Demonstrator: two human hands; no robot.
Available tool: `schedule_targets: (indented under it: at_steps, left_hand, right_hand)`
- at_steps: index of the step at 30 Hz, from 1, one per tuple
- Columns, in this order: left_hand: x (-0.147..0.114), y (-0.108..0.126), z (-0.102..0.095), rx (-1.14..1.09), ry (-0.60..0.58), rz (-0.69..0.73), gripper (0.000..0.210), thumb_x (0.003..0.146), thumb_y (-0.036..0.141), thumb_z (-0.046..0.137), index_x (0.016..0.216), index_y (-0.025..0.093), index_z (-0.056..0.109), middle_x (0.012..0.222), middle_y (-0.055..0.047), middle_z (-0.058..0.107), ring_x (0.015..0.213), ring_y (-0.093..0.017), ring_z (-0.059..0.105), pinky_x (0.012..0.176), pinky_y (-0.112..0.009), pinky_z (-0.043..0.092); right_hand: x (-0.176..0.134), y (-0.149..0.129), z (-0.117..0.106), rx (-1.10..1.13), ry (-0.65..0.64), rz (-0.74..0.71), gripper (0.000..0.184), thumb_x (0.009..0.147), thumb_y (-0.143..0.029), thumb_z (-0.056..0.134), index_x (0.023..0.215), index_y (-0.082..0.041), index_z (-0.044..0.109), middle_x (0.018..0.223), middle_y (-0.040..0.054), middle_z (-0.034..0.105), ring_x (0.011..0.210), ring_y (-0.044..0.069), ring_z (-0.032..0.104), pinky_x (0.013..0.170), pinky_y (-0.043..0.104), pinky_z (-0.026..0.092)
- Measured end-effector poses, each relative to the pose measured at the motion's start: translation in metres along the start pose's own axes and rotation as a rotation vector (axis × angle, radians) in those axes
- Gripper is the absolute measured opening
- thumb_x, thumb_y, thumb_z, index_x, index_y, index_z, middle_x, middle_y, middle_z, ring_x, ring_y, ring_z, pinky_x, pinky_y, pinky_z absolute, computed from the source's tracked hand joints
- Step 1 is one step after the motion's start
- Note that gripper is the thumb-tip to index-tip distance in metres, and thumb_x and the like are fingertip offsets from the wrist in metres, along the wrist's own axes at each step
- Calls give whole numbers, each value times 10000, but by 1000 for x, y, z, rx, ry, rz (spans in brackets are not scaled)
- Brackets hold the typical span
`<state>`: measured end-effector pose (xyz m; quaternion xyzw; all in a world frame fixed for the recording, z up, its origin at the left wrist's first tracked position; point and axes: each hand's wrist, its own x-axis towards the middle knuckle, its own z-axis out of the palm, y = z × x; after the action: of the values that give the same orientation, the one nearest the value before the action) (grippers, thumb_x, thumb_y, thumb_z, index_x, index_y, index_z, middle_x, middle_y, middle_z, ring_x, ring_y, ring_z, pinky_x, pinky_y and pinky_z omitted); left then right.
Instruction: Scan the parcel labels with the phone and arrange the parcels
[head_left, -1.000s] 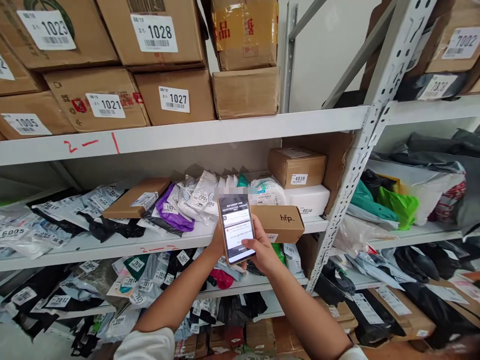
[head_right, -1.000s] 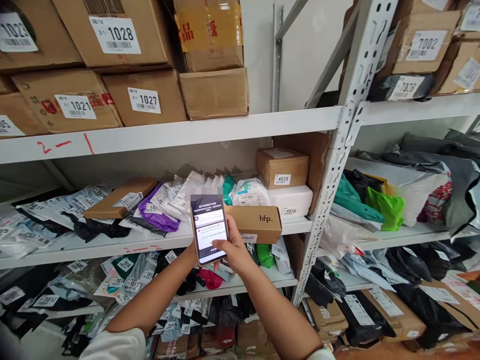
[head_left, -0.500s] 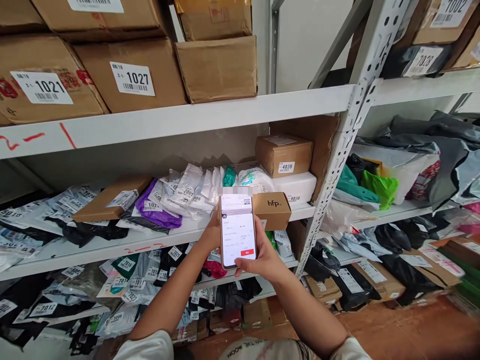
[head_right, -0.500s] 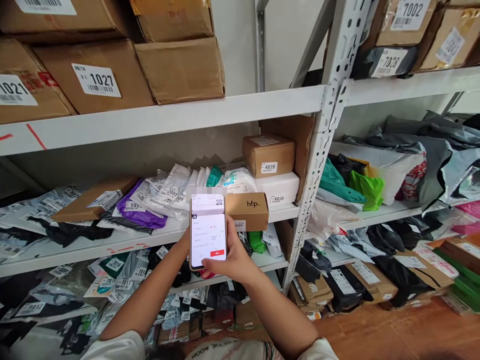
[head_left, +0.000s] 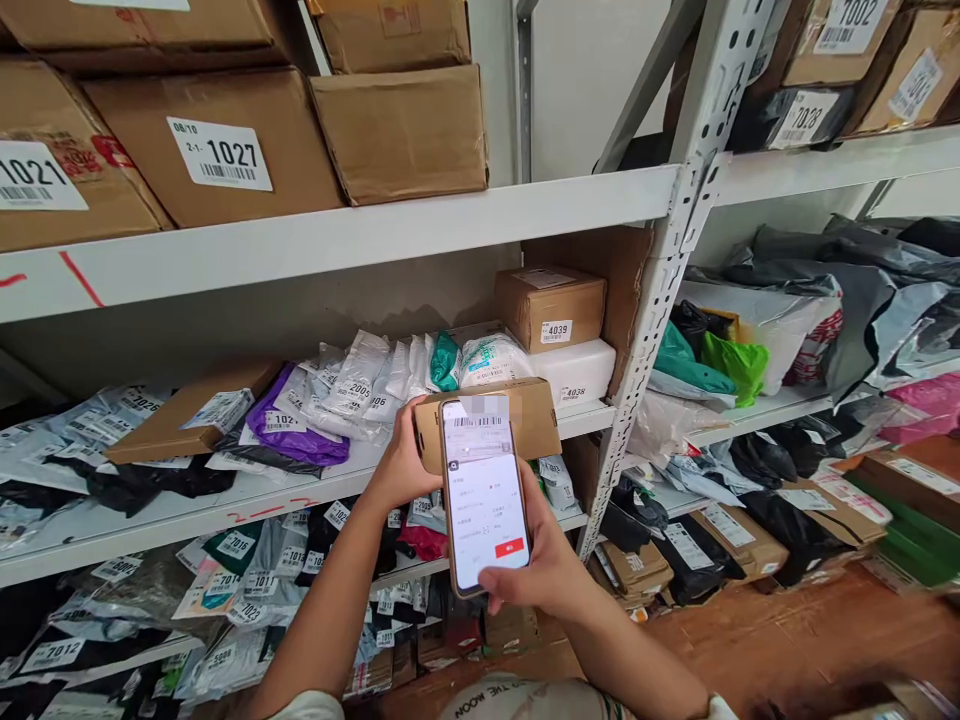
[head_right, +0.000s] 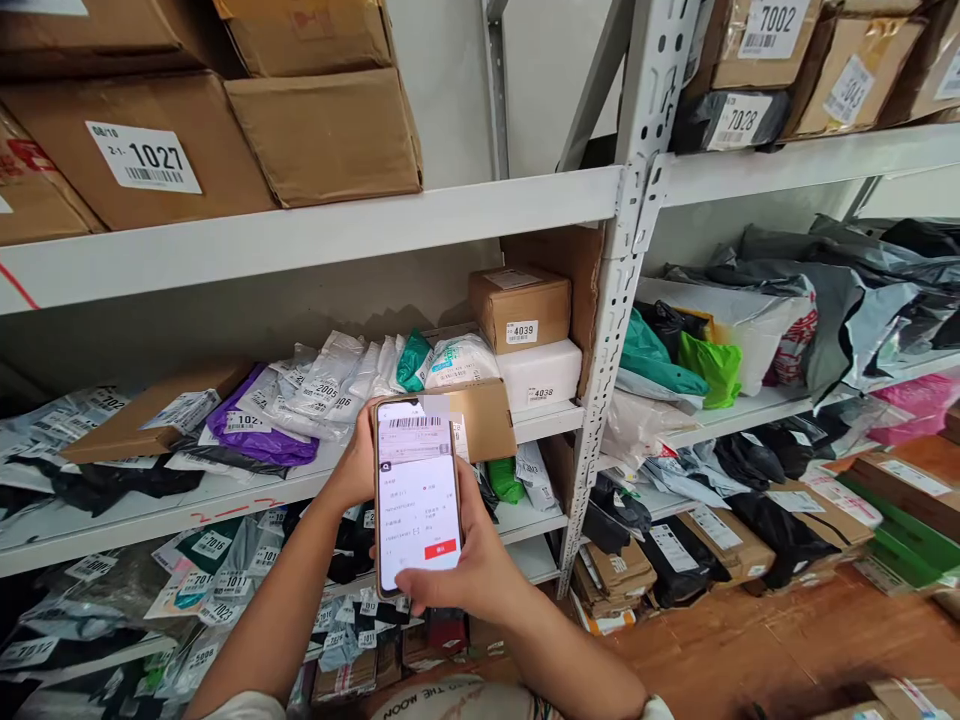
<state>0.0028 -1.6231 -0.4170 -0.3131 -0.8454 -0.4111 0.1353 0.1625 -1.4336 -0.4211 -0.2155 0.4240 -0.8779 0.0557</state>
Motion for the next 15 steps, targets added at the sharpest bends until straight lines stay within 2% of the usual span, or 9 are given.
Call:
schedule_targets:
  at_steps: [4,7,9,12,15]
  left_hand:
    - [-3,15,-30,14,59,57,1198,539,252,868,1499,291,152,1526,-147,356,1372,-350,431,1124,-498,401]
    - [2,20,-67,76,207,72,1180,548,243,848,1491,313,141,1551,-131,308,1417,-340,368,1146,-487,380]
    - [11,19,-92,157,277,40,1185,558,246,836,1499,311,118,1535,-141,322,1376,-335,422,1114,-482,416]
    - [25,13,-124,294,256,-39,1166,564,248,814,1506,300,130,1505,-140,364,1300,-330,499,1068,-470,454]
    - [34,5,-143,332,170,-97,1117,584,255,782,1505,287,151,1450,-121,433,1269,-327,520,1037,-461,470]
  right_hand:
    - [-24,3,-8,11,16,62,1133,677,-169,879,1463,-389,94,1132,93,693,718,193,731,475,231,570]
    - [-35,2,-15,25,13,76,1216,704,-218,872,1499,-412,-28,1070,79,716,706,199,727,490,252,571]
    - [-35,2,-17,48,-16,84,1232,711,-280,868,1508,-399,-64,1055,78,715,732,214,727,498,266,574]
    - [-24,5,-15,80,-81,95,1190,729,-341,848,1511,-378,-48,1027,74,710,773,242,735,489,269,569]
    - [-4,9,-4,87,-156,104,1066,763,-340,813,1504,-359,48,1010,74,715,777,252,742,482,264,565]
